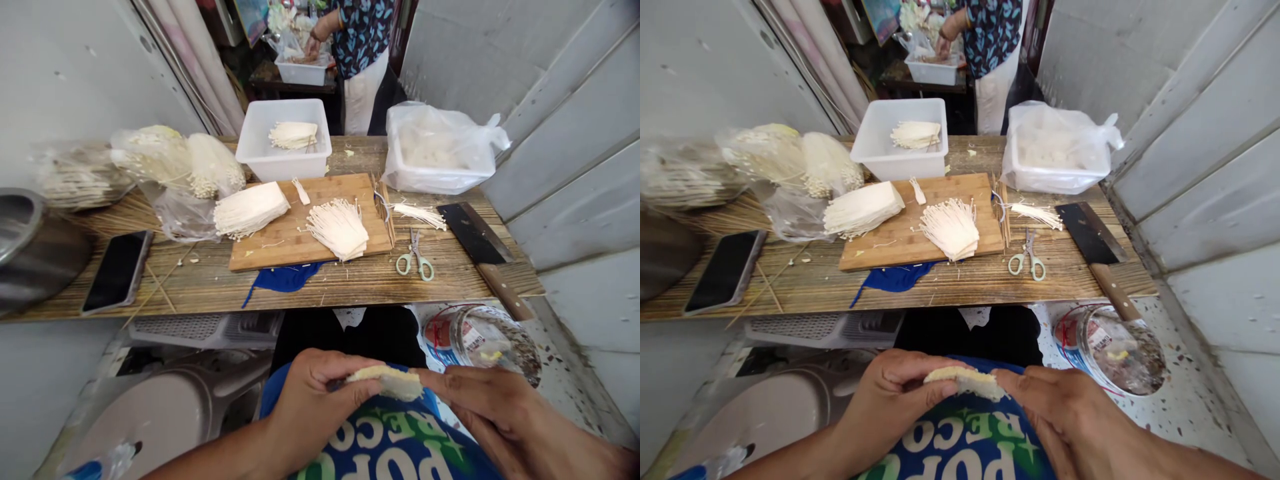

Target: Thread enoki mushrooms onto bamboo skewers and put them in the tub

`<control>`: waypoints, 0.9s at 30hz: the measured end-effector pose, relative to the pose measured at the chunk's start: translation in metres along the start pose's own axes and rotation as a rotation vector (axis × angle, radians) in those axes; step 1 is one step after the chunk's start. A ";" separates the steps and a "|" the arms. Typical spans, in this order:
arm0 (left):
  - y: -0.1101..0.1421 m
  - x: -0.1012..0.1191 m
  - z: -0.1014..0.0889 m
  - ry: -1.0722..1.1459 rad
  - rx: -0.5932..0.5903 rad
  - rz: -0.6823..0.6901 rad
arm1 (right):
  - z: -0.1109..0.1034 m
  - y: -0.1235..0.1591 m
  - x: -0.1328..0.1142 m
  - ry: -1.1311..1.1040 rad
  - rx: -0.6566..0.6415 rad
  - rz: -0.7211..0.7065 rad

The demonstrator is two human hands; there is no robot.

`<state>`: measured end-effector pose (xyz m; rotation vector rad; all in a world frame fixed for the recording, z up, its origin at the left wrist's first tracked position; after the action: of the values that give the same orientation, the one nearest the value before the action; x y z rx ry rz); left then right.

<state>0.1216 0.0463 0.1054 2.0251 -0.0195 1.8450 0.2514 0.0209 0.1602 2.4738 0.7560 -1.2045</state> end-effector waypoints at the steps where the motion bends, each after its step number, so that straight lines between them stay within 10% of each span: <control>1: 0.000 -0.001 0.001 0.007 -0.008 0.001 | 0.001 0.001 0.000 -0.014 -0.010 0.005; 27: -0.004 -0.015 0.006 0.060 -0.050 -0.100 | 0.016 -0.006 0.012 -0.011 -0.050 0.125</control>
<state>0.1262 0.0446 0.0899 1.9016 0.0510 1.8237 0.2440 0.0218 0.1407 2.4322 0.6110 -1.1398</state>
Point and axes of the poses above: each hand's wrist, its own y-axis away from the middle knuckle, its own z-axis out of the palm, x = y × z, the point moved 10 cm from there along -y, towards the middle knuckle, and after that the axes turned 6 degrees about x, right-handed, at the moved point
